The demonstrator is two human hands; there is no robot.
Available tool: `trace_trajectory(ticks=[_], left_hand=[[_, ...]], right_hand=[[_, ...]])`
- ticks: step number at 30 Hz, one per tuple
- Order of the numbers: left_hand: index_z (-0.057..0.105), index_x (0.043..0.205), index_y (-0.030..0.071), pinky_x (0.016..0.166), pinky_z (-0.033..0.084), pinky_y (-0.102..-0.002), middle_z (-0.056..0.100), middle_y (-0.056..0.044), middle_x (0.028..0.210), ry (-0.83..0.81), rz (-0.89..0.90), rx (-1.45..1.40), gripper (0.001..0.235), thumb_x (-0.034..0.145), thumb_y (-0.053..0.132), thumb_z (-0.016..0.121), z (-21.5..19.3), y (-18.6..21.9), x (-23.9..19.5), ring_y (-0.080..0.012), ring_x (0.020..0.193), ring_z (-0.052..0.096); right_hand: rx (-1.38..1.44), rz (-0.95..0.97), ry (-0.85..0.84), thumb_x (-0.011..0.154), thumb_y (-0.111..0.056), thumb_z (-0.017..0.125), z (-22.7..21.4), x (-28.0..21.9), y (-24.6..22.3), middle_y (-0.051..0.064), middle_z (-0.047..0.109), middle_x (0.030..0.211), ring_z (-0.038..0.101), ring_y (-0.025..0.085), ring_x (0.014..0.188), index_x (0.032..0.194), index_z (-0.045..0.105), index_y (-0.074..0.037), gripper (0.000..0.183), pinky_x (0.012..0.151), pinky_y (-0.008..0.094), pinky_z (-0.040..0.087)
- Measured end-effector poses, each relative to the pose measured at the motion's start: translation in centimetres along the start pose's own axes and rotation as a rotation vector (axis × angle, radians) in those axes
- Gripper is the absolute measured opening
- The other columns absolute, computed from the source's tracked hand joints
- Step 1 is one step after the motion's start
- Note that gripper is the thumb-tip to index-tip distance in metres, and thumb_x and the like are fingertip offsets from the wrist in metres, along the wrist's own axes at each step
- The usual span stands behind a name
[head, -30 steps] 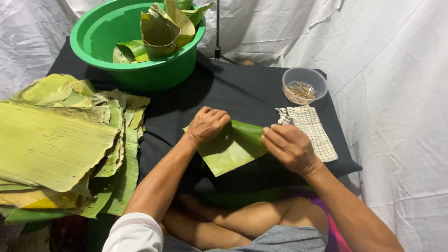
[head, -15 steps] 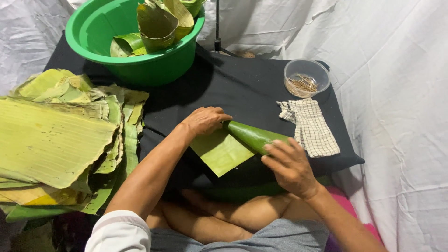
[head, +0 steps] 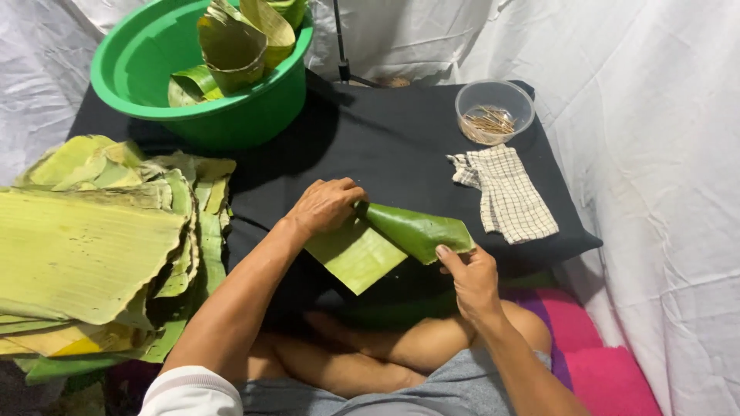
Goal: Cleaning banana leaves with a cloth and folding them into cone shapes.
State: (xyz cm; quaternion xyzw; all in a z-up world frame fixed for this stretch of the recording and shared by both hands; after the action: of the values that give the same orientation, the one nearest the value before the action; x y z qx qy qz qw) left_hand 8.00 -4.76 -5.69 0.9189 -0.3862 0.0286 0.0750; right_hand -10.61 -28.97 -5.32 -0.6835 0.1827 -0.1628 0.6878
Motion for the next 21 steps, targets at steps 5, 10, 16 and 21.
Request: trace_trajectory(ticks=[5,10,16,21], left_hand=[[0.055,0.12,0.037,0.093,0.045,-0.044,0.068,0.01,0.114,-0.288,-0.117,-0.04,0.047,0.078,0.035,0.076,0.4,-1.2,0.6,-0.0225,0.11,0.07],[0.061,0.131,0.031,0.096,0.05,-0.046,0.078,-0.004,0.114,-0.611,-0.131,-0.18,0.067,0.069,0.04,0.086,-3.4,1.9,-0.7,-0.0323,0.115,0.071],[0.078,0.099,0.025,0.078,0.058,-0.04,0.08,-0.004,0.093,-0.582,-0.271,-0.556,0.03,0.072,0.036,0.085,-3.6,3.2,-2.1,-0.026,0.094,0.077],[0.076,0.105,0.012,0.073,0.059,-0.033,0.077,-0.004,0.087,-0.229,-0.376,-1.229,0.028,0.078,0.014,0.085,-4.6,3.4,-2.5,-0.0175,0.083,0.07]], right_hand=[[-0.274,-0.02,-0.049,0.082,-0.014,0.086,-0.3,0.4,-1.1,0.004,0.077,0.079,0.071,0.013,0.076,0.097,0.08,-0.015,0.016,0.069,0.035,0.059],[-0.298,-0.5,-0.32,0.083,0.002,0.074,-0.1,0.1,-5.9,0.011,0.074,0.117,0.07,0.019,0.099,0.114,0.072,-0.001,0.031,0.086,0.027,0.056],[-0.229,-0.57,-0.254,0.072,0.004,0.086,-1.2,1.0,-7.3,0.015,0.073,0.123,0.065,0.028,0.124,0.114,0.077,-0.004,0.044,0.107,0.044,0.049],[0.208,0.095,-0.076,0.099,-0.002,0.06,-3.0,1.6,-1.3,0.017,0.073,0.118,0.07,0.021,0.103,0.129,0.065,0.001,0.03,0.089,0.04,0.061]])
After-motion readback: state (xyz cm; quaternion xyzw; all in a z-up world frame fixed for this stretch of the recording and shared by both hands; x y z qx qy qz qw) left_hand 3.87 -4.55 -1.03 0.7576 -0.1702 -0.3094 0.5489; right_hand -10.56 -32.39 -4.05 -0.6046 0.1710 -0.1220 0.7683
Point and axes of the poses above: each hand's wrist, its own x-axis towards the middle knuckle, its own z-axis out of the palm, y = z × x, the point moved 6 cm from there along x, towards the middle knuckle
